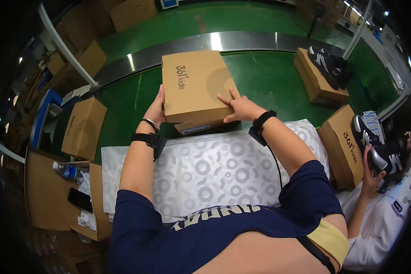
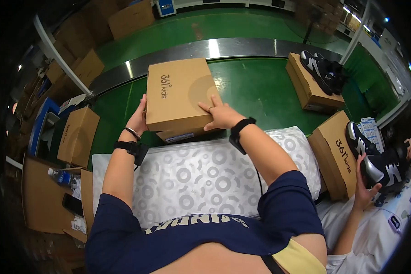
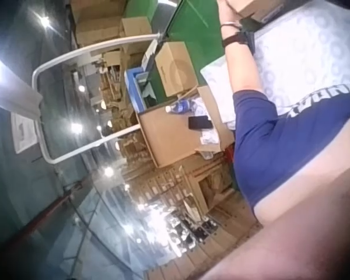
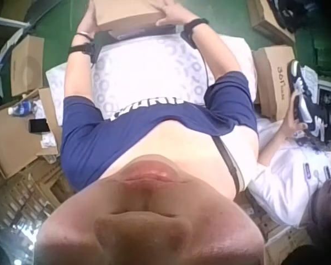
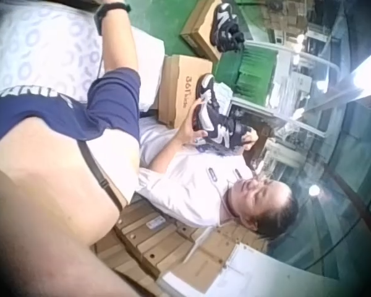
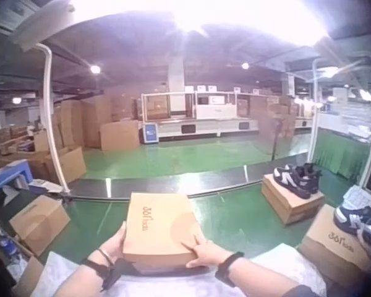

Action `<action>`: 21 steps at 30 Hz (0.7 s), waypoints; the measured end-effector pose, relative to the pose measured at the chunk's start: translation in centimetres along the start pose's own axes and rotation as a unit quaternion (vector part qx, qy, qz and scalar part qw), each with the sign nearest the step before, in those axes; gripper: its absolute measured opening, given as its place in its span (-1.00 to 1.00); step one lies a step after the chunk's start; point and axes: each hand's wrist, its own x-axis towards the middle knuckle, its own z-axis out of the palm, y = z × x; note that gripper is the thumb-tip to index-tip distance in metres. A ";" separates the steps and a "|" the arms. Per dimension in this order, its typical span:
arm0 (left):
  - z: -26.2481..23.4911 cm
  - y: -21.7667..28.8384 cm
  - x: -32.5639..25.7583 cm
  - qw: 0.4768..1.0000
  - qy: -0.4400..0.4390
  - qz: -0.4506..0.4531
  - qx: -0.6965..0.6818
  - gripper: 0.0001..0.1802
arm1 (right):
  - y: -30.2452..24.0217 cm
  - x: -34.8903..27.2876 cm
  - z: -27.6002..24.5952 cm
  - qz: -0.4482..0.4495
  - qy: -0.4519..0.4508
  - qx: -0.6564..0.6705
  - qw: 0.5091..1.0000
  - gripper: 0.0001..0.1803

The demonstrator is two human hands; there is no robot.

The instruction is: Packing shoes into boxes on a conveyor belt.

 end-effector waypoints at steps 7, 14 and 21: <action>-0.1 -0.5 2.0 0.786 0.212 0.094 0.573 -0.25 | 9.9 0.9 0.0 0.053 0.332 0.370 0.866 -0.34; 4.4 -2.9 -4.1 0.557 0.244 0.222 0.763 -0.06 | 35.8 -2.2 0.2 0.418 0.538 0.515 0.521 -0.20; 3.3 -6.0 -2.5 0.541 0.254 0.201 0.776 -0.06 | 37.1 -2.5 -0.2 0.430 0.557 0.583 0.406 0.15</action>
